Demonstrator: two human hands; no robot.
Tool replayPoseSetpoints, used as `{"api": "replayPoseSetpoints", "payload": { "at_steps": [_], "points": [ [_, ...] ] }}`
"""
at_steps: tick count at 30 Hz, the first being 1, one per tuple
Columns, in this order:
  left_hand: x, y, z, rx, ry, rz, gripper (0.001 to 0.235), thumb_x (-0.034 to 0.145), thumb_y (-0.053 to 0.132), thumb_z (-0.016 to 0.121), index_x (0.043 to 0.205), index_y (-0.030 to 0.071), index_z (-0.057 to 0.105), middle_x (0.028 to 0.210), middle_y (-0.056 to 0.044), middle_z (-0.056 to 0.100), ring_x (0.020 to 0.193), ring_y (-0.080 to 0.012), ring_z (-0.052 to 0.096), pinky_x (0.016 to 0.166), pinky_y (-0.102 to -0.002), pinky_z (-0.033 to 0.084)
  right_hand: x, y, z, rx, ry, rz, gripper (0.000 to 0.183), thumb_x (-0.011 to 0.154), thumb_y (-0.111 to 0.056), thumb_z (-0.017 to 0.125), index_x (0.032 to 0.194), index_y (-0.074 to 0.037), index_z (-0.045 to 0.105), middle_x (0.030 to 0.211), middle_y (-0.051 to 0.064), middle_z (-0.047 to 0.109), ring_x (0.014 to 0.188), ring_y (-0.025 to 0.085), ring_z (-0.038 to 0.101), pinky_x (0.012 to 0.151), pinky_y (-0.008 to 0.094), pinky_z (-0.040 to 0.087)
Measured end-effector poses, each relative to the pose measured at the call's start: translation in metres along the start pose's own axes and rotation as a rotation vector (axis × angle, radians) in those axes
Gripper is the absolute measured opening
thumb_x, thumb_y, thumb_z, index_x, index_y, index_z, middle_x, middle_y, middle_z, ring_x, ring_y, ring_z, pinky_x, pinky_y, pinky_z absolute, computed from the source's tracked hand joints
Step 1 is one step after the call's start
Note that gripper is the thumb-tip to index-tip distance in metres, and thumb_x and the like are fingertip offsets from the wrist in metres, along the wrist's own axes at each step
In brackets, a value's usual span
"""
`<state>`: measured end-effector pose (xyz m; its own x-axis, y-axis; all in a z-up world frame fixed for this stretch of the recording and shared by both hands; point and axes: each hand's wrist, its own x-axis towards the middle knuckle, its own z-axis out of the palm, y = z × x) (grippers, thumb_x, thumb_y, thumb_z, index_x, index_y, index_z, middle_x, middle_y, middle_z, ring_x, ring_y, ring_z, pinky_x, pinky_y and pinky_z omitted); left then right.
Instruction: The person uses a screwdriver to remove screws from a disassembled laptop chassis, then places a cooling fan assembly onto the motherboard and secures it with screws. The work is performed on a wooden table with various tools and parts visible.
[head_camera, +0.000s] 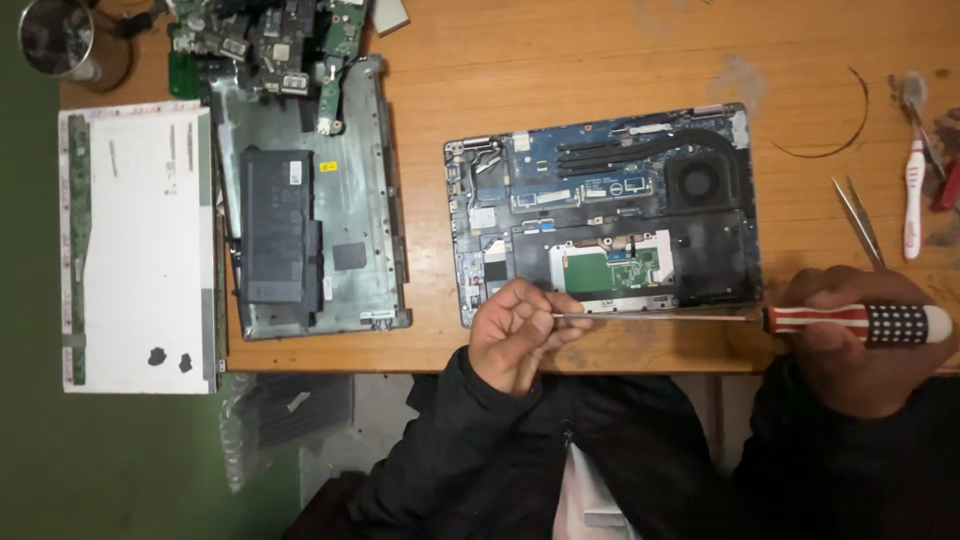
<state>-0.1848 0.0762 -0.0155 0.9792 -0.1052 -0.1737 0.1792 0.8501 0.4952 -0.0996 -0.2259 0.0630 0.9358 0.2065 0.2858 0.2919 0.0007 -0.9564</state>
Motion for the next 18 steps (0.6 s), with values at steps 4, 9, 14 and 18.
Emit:
{"api": "replayPoseSetpoints", "payload": {
  "at_steps": [4, 9, 14, 18],
  "points": [
    [-0.001, 0.000, -0.003, -0.048, 0.011, -0.078, 0.005, 0.104, 0.003, 0.062, 0.107, 0.003, 0.059, 0.120, -0.020, 0.070, 0.114, -0.0324, 0.072, 0.098, -0.040, 0.059, 0.003, 0.008, -0.005, -0.016, -0.016, -0.008, 0.026, 0.103, -0.024, 0.071, 0.110, -0.003, 0.057, 0.068, 0.007, 0.063, 0.057, 0.014, 0.064, 0.054, 0.027, 0.049],
    [-0.002, -0.005, -0.004, 0.151, 0.006, -0.013, 0.005, 0.105, 0.001, 0.060, 0.109, 0.000, 0.062, 0.111, -0.025, 0.073, 0.105, -0.0339, 0.075, 0.091, -0.041, 0.062, 0.003, 0.012, -0.014, -0.045, -0.031, 0.007, 0.024, 0.104, -0.024, 0.069, 0.111, -0.004, 0.057, 0.070, 0.005, 0.063, 0.059, 0.013, 0.065, 0.056, 0.027, 0.051],
    [0.003, -0.002, 0.004, 0.256, 0.083, 0.049, 0.008, 0.106, -0.001, 0.057, 0.111, -0.005, 0.062, 0.106, -0.024, 0.073, 0.099, -0.0311, 0.075, 0.089, -0.041, 0.063, 0.006, 0.019, -0.004, 0.021, -0.064, 0.003, 0.023, 0.104, -0.026, 0.068, 0.110, -0.005, 0.058, 0.074, 0.003, 0.064, 0.062, 0.012, 0.067, 0.057, 0.026, 0.053],
    [-0.003, 0.012, 0.021, 0.678, 0.126, 0.252, 0.012, 0.107, 0.000, 0.056, 0.110, -0.006, 0.064, 0.103, -0.019, 0.076, 0.095, -0.0244, 0.076, 0.090, -0.035, 0.063, 0.011, 0.023, 0.004, 0.105, -0.092, -0.038, 0.023, 0.105, -0.027, 0.067, 0.109, -0.006, 0.058, 0.077, 0.002, 0.064, 0.064, 0.011, 0.068, 0.058, 0.026, 0.054]
  ]
}}
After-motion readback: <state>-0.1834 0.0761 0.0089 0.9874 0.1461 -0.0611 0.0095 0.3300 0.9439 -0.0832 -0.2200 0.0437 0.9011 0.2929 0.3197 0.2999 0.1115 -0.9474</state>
